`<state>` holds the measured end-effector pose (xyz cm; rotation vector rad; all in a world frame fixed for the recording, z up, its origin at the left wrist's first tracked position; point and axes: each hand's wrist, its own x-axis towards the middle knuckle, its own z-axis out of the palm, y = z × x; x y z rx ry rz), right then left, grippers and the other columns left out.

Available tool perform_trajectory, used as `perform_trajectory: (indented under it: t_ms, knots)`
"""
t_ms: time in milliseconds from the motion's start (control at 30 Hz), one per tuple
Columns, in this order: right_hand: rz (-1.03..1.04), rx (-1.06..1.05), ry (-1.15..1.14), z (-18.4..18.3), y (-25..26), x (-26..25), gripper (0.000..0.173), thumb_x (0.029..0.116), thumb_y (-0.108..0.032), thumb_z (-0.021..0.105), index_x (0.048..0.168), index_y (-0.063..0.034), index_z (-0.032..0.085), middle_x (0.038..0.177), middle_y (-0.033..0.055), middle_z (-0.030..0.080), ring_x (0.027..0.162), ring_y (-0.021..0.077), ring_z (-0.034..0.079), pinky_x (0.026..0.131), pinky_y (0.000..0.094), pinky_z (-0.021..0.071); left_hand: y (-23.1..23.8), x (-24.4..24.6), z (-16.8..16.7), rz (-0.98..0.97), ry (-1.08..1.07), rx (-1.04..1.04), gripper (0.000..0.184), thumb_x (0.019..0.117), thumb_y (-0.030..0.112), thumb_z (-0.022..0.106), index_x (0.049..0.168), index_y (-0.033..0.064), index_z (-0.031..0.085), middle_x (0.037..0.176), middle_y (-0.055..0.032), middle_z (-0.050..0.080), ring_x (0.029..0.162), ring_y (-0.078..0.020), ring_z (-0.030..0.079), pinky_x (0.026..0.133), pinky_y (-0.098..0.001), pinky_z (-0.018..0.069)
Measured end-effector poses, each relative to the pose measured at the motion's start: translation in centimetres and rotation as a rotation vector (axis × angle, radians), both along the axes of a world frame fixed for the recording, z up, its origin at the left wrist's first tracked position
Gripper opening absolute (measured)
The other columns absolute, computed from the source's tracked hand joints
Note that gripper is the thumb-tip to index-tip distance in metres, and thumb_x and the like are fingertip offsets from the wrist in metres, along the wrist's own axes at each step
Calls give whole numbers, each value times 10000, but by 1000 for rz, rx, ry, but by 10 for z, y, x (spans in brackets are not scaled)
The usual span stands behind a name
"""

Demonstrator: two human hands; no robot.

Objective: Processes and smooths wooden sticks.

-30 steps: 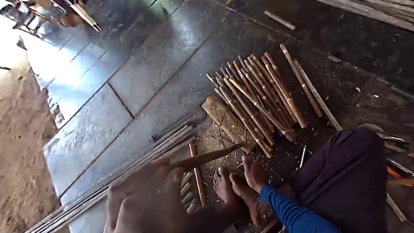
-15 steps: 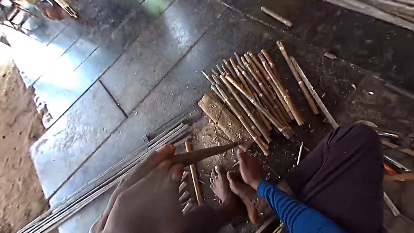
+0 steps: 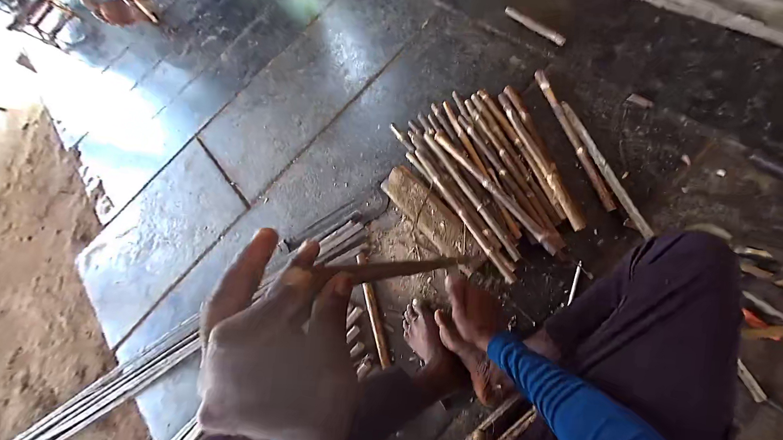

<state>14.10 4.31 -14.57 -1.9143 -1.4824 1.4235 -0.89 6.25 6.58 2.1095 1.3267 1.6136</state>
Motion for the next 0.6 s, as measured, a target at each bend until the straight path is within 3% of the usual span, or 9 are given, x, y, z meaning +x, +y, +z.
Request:
perform_trajectory:
  t_ms: [33, 67, 133, 233, 267, 300, 400, 467, 600]
  knots:
    - [17, -114, 73, 7, -2, 7, 721, 1104, -542, 152, 1309, -54, 643, 1176, 199, 710, 1151, 354, 674, 998, 584, 506, -1, 0, -1, -10, -34, 18, 270, 850, -21, 796, 1096, 48, 710, 1242, -151, 710, 1110, -351, 712, 951, -509, 621]
    - [-57, -41, 64, -2, 0, 9, 717, 1111, -532, 178, 1247, -34, 675, 1126, 214, 719, 1091, 363, 693, 951, 584, 519, 3, 0, -2, -31, -60, 45, 263, 862, -16, 787, 1098, 63, 703, 1190, -128, 729, 1088, -340, 719, 938, -508, 623]
    - [-181, 273, -54, -30, 8, -3, 713, 1076, -612, 183, 1009, -125, 700, 818, 97, 703, 781, 262, 711, 682, 519, 591, 9, -2, -7, -81, -81, 69, 271, 887, 14, 773, 1119, 129, 692, 1163, -78, 733, 1083, -317, 718, 938, -496, 623]
    - [42, -43, 73, 9, 5, 10, 750, 1082, -599, 156, 1222, -66, 664, 1080, 182, 723, 1075, 350, 697, 930, 591, 526, 0, -7, -17, -94, -85, 40, 292, 892, 18, 772, 1145, 139, 689, 1213, -83, 724, 1119, -319, 706, 971, -500, 605]
    - [-18, 16, 66, -1, 5, 9, 774, 1088, -592, 154, 1180, -41, 691, 1046, 204, 731, 1026, 368, 711, 884, 598, 537, 3, -6, -14, -100, -74, 35, 291, 894, 13, 766, 1146, 134, 683, 1221, -90, 722, 1123, -325, 705, 962, -495, 611]
    - [-141, 228, -23, -26, 7, 0, 783, 1083, -598, 147, 1007, -68, 717, 834, 160, 724, 795, 329, 729, 677, 565, 577, 8, -5, -11, -113, -73, 26, 279, 898, 13, 759, 1134, 145, 689, 1214, -84, 725, 1128, -329, 704, 969, -498, 609]
    - [-48, 132, -42, -11, 14, 0, 712, 1068, -605, 117, 1113, -143, 658, 860, 101, 706, 853, 302, 717, 747, 568, 574, 8, -1, -10, -96, -75, 18, 201, 915, 62, 757, 1080, 164, 704, 1185, -67, 741, 1132, -324, 706, 994, -503, 597]
    - [-127, -23, 9, -26, 1, -2, 795, 1065, -634, 119, 1068, -92, 700, 911, 173, 721, 895, 372, 722, 748, 636, 558, 2, -3, -7, -76, -77, 48, 178, 895, 51, 782, 1042, 129, 719, 1139, -96, 760, 1072, -350, 732, 949, -527, 620]
    - [-82, 128, -50, -21, 19, 2, 730, 1062, -622, 109, 1054, -144, 661, 862, 94, 697, 869, 287, 713, 758, 544, 577, 11, -1, -7, -44, -92, 18, 165, 924, 50, 745, 1050, 121, 666, 1131, -88, 757, 1110, -349, 720, 972, -516, 613]
